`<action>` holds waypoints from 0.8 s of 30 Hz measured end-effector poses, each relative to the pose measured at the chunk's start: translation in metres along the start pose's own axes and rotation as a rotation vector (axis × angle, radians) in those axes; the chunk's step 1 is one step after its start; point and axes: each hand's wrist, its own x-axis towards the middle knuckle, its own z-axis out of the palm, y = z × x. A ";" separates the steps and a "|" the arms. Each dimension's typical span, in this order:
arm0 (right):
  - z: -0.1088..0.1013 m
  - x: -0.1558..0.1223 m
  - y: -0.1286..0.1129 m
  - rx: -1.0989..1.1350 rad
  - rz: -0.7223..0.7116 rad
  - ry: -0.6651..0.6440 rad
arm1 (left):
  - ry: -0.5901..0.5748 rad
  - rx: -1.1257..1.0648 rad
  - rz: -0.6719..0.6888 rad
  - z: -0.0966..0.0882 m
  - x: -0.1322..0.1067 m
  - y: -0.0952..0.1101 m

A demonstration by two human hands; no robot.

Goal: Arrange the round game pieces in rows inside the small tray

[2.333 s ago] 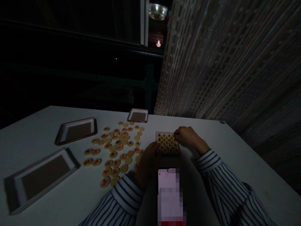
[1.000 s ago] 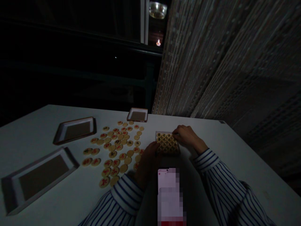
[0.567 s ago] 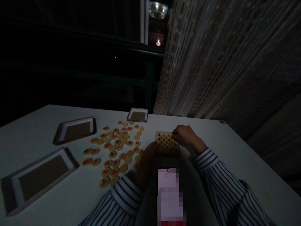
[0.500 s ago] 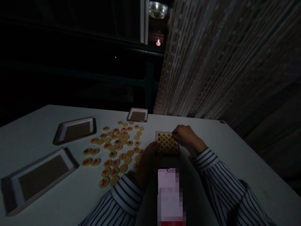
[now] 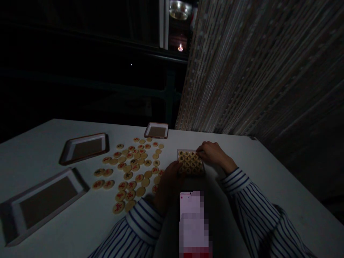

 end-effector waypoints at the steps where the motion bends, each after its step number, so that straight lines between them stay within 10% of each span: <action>1: -0.001 0.000 0.002 0.001 0.010 0.008 | -0.013 0.009 -0.004 0.000 0.000 0.000; 24: -0.002 0.006 -0.015 -0.043 -0.068 -0.010 | 0.000 -0.026 -0.015 -0.001 0.000 0.003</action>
